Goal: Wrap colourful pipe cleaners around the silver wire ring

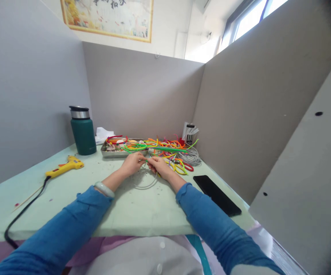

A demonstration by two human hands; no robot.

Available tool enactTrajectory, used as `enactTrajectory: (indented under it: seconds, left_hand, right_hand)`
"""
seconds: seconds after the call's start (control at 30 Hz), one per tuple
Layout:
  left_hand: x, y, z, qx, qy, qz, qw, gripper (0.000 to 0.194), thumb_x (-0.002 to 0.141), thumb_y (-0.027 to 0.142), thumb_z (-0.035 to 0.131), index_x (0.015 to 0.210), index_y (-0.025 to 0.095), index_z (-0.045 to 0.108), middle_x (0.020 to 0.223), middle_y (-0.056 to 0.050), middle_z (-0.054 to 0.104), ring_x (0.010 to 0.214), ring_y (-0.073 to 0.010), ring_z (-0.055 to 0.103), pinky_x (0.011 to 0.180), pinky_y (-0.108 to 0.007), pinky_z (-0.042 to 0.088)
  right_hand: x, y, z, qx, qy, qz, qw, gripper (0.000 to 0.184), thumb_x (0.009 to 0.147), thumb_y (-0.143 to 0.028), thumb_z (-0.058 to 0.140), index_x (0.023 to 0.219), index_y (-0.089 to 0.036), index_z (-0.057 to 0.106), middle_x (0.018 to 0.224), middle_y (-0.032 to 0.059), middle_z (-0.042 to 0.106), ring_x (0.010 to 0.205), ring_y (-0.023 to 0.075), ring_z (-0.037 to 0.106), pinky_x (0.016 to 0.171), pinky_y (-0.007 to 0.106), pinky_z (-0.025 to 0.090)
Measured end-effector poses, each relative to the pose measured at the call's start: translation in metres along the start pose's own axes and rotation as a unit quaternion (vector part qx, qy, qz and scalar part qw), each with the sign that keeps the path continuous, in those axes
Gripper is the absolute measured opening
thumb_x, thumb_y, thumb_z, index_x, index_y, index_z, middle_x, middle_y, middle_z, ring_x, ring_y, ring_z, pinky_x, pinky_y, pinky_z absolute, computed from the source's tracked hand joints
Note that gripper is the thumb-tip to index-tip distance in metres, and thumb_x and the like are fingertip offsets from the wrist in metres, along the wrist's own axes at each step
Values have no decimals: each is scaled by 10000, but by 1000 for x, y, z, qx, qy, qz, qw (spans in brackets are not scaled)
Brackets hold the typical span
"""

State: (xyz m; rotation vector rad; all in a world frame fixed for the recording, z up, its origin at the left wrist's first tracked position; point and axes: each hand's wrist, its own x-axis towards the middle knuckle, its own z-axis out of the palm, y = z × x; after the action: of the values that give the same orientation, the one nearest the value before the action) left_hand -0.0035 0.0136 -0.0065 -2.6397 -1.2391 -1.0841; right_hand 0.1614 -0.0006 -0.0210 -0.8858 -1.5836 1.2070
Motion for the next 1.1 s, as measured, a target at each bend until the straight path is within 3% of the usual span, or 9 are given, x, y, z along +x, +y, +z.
enactTrajectory:
  seconds: [0.33,0.6,1.1]
  left_hand:
    - [0,5,-5,-11,-26,-46,999,231,738,255,520,835,189,719,787,-46,691,671,-139,571,616,-217,403]
    - [1,10,-8,-76,-62,-149,984,271,716,310,521,828,151,710,440,26,546,450,-97,479,479,-195,347]
    - [0,16,-10,-202,-84,-238,946,293,653,404,570,717,127,638,449,53,463,377,-81,435,395,-203,332]
  right_hand:
    - [0,0,0,1,-4,2,1000,261,723,-398,571,647,-157,506,501,-50,483,373,44,362,359,193,240]
    - [-3,-4,0,-2,-12,-5,1000,255,729,-391,557,649,-153,510,510,-50,477,370,43,363,360,187,248]
    - [-1,1,-1,-14,-11,-11,1000,234,751,-365,533,663,-150,513,533,-49,489,376,41,369,357,185,251]
